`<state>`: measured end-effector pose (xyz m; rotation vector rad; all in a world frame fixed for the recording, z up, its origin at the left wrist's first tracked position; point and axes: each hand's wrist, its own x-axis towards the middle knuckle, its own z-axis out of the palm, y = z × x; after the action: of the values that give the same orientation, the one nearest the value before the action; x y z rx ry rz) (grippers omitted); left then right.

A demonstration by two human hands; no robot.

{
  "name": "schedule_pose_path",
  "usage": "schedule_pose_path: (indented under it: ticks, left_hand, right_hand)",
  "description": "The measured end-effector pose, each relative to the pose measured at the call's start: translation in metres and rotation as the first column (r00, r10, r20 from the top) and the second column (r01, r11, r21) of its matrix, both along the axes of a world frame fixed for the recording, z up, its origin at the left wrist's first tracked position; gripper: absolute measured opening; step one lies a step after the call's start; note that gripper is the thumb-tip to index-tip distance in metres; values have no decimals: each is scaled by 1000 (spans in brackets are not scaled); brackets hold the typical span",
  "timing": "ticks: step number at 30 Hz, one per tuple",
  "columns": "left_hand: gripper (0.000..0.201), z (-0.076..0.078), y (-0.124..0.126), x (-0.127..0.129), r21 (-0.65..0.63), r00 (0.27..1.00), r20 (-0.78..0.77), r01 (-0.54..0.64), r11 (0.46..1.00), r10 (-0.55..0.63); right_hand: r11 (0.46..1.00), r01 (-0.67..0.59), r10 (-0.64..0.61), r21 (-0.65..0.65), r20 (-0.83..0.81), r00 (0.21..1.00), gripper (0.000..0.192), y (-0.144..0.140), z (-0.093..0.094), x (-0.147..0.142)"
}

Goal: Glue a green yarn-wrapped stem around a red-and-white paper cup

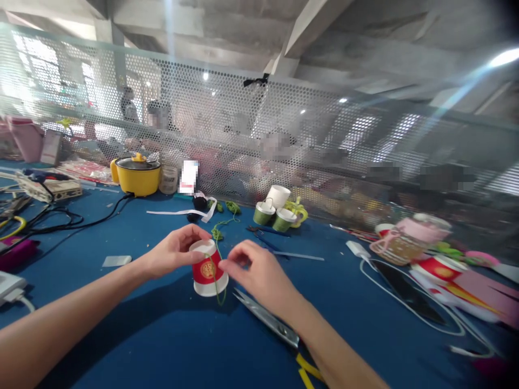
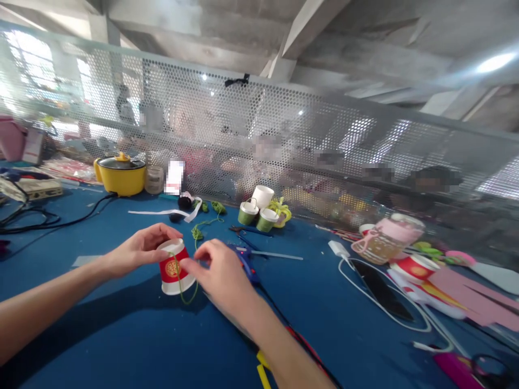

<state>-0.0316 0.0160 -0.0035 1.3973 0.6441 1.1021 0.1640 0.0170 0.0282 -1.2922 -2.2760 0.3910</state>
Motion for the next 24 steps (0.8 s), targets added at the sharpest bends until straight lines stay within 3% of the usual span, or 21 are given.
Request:
schedule_pose_path:
  ticks: [4, 6, 9, 13, 18, 24]
  left_hand:
    - [31, 0, -1, 1, 10, 998, -54, -12, 1000, 13]
    - [31, 0, 0, 2, 18, 998, -64, -14, 1000, 15]
    - [30, 0, -1, 2, 10, 999, -53, 3, 1000, -3]
    - [31, 1, -2, 2, 9, 998, -41, 46, 999, -45]
    - [31, 2, -3, 2, -12, 996, -30, 86, 996, -87]
    - [33, 2, -4, 1, -27, 989, -14, 149, 988, -149]
  right_hand:
    - [987, 43, -49, 152, 32, 998, 19, -22, -4, -29]
    - [991, 28, -31, 130, 24, 999, 14, -21, -7, -31]
    - [997, -27, 22, -66, -77, 997, 14, -18, -3, -25]
    - [922, -131, 41, -364, -245, 969, 11, -18, 12, -17]
    - [963, -99, 58, -250, -167, 984, 9, -17, 23, -12]
    - [962, -120, 87, -246, -143, 986, 10, -13, 23, -8]
